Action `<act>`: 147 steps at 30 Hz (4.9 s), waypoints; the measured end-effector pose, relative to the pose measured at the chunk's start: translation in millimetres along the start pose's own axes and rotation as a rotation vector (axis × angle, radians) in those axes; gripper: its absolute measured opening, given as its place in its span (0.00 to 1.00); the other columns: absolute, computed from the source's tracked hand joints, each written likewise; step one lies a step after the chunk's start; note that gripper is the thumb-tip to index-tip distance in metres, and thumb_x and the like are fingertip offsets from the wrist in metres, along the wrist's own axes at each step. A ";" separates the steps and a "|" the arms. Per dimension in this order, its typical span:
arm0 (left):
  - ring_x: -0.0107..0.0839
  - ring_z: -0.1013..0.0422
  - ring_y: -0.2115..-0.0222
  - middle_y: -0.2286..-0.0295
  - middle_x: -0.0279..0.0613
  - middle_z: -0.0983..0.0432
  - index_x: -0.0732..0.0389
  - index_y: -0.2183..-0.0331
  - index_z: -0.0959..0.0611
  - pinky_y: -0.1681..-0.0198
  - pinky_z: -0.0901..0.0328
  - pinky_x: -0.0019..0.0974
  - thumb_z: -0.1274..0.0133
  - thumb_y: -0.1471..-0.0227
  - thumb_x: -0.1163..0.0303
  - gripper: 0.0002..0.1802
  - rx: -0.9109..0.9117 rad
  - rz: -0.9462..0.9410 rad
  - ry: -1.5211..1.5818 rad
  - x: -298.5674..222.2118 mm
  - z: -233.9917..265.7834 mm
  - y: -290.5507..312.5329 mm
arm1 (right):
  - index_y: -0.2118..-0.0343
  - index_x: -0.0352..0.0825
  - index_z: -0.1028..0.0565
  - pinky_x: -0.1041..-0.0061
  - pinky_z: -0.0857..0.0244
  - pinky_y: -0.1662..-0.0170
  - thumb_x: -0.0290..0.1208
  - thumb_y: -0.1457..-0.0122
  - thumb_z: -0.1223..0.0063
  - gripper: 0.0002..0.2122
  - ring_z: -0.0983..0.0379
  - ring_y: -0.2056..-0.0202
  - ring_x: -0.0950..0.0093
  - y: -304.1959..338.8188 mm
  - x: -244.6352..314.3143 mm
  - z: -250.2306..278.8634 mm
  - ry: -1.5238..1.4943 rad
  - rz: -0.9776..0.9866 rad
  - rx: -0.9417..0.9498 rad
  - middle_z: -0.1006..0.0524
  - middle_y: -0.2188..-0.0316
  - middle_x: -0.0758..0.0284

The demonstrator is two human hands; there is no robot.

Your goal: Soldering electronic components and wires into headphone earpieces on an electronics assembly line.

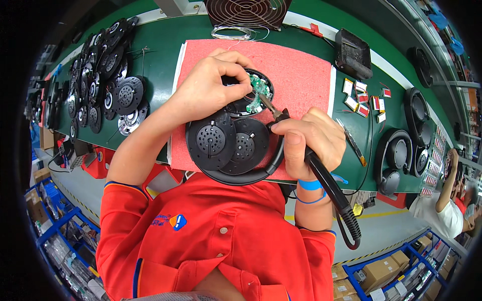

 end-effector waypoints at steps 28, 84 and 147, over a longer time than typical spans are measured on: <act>0.38 0.33 0.60 0.64 0.42 0.25 0.64 0.77 0.18 0.54 0.40 0.36 0.44 0.61 0.72 0.06 0.098 0.082 -0.010 3.8 -4.2 -0.6 | 0.84 0.27 0.28 0.79 0.52 0.82 0.41 0.40 0.59 0.23 0.40 0.86 0.77 2.5 3.5 2.5 -0.010 -0.008 -0.044 0.30 0.89 0.65; 0.39 0.29 0.69 0.73 0.46 0.26 0.68 0.81 0.20 0.63 0.36 0.36 0.44 0.63 0.74 0.06 0.183 -0.058 0.042 -6.7 -2.4 -9.5 | 0.85 0.27 0.28 0.78 0.53 0.82 0.39 0.40 0.57 0.22 0.41 0.86 0.77 3.6 4.8 7.4 -0.032 0.005 -0.053 0.30 0.89 0.65; 0.45 0.33 0.67 0.72 0.46 0.27 0.67 0.81 0.23 0.61 0.37 0.41 0.48 0.64 0.77 0.03 0.001 -0.195 -0.070 -26.7 -5.8 -4.4 | 0.84 0.27 0.27 0.78 0.54 0.83 0.36 0.41 0.56 0.20 0.41 0.86 0.78 3.0 5.9 8.1 -0.049 0.017 -0.075 0.30 0.88 0.65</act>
Point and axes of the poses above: each hand's wrist, its own y-axis away from the middle knuckle, its own z-axis out of the back of the hand, x = y × z, the point moved 8 cm from there along -y, towards the middle knuckle
